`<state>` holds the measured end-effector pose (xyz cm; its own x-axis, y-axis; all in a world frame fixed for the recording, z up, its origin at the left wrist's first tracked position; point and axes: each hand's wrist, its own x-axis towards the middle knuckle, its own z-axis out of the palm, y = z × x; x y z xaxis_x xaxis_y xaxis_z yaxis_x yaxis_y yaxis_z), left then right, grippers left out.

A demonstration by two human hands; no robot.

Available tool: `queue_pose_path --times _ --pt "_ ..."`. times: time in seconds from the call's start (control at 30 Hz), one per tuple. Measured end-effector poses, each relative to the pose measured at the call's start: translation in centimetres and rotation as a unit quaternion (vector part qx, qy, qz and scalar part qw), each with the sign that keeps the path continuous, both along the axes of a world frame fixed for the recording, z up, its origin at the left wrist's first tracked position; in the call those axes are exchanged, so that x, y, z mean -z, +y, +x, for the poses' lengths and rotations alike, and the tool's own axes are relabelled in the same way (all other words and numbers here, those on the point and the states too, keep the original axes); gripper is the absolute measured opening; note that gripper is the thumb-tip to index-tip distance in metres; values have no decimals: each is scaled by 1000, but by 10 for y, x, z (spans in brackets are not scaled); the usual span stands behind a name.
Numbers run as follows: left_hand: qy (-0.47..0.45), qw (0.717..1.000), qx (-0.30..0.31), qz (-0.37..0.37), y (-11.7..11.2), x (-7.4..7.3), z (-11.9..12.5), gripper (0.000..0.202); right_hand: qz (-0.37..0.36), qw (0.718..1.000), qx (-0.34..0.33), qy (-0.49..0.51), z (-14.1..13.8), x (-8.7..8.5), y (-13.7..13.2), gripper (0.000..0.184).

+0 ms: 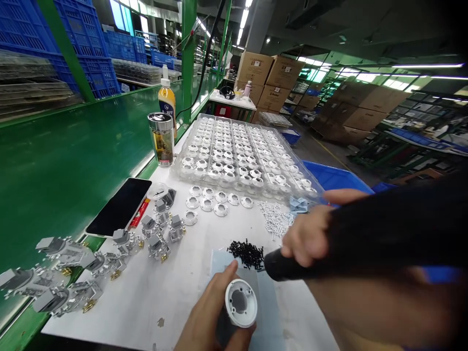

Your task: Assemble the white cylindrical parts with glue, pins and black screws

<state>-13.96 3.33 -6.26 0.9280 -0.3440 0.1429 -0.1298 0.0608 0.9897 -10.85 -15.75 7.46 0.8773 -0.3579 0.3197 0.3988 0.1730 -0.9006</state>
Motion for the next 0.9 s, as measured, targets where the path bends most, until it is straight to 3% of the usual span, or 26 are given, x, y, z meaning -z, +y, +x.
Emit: queue_pose_path --times 0.07,0.2,0.33,0.47,0.63,0.9 --pt "29 1000 0 -10 6 -2 9 60 -6 1000 -19 -10 9 9 16 70" --pt "116 993 -24 -21 14 -13 21 31 -4 998 -7 -65 32 29 37 65" --pt "149 985 -72 -39 13 -25 22 32 15 996 -9 -87 53 48 45 60" --pt "184 979 -82 18 9 -32 26 31 18 997 -22 -74 66 61 46 59" --pt "179 974 -111 87 6 -33 39 30 18 997 -26 -72 61 49 46 60" --pt "133 985 -43 103 -7 -28 46 21 16 997 -63 -41 31 13 41 66"
